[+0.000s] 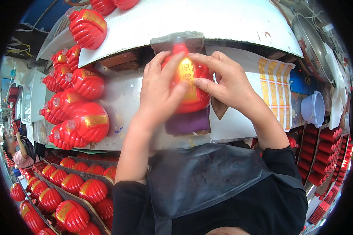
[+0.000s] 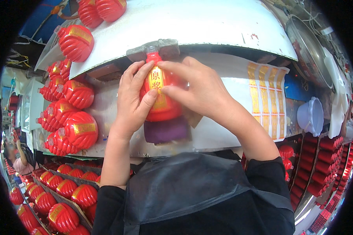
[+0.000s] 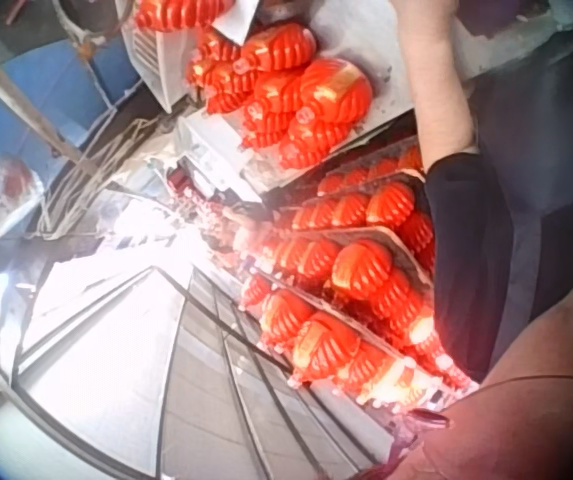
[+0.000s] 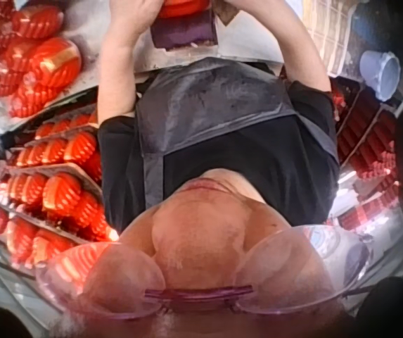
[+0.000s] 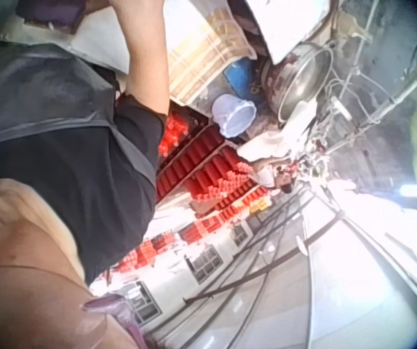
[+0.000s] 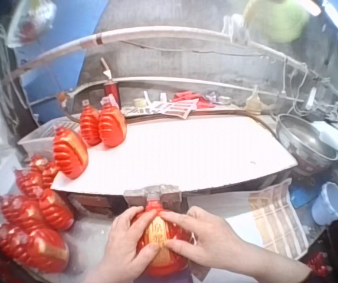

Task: The person repeatedly picks up red ribbed plastic containers, applies a gold label to the side of each container by hand, and places the labeled containers into a metal tray. The person handles the containers one at a time throughout the clip.

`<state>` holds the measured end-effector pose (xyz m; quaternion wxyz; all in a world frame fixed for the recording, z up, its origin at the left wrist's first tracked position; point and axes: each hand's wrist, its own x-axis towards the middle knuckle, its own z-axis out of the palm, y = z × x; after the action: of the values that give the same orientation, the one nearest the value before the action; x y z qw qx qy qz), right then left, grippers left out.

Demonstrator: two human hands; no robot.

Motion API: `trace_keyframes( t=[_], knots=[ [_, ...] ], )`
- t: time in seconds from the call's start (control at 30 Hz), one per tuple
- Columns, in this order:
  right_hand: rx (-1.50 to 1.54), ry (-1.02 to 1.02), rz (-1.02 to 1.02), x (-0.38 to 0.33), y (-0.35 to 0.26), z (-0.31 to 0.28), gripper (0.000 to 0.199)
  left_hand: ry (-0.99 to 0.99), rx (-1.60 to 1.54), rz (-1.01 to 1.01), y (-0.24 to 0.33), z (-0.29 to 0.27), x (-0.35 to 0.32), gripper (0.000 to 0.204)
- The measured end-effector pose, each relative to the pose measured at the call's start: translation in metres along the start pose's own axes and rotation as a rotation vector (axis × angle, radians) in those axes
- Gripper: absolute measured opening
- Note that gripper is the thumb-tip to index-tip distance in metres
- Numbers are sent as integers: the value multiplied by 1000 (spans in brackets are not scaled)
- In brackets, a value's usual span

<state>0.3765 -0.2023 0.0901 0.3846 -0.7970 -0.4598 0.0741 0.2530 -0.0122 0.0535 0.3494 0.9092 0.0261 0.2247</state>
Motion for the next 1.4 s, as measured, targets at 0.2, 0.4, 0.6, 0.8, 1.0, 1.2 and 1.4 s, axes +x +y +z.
trace_keyframes(
  t=[0.2,0.4,0.6,0.8,1.0,1.2,1.4],
  knots=[
    [-17,-14,-41,3,3,0,48,35,-35,-14,1,3,-2,61],
    [-10,27,-72,-2,11,7,49,27,-24,-11,-1,3,-2,62],
    [472,89,405,28,18,-17,45,22,3,-1,1,1,-1,62],
    [296,-138,-289,42,1,-21,23,33,16,20,-2,3,0,68],
    [-265,171,-623,38,-8,-12,22,84,-131,-68,-10,10,-10,69],
    [-239,-48,-963,-34,-12,10,25,280,-380,-94,-12,23,-20,57],
    [-142,293,-557,-42,11,5,27,260,-74,-29,1,30,-31,65]
  ],
)
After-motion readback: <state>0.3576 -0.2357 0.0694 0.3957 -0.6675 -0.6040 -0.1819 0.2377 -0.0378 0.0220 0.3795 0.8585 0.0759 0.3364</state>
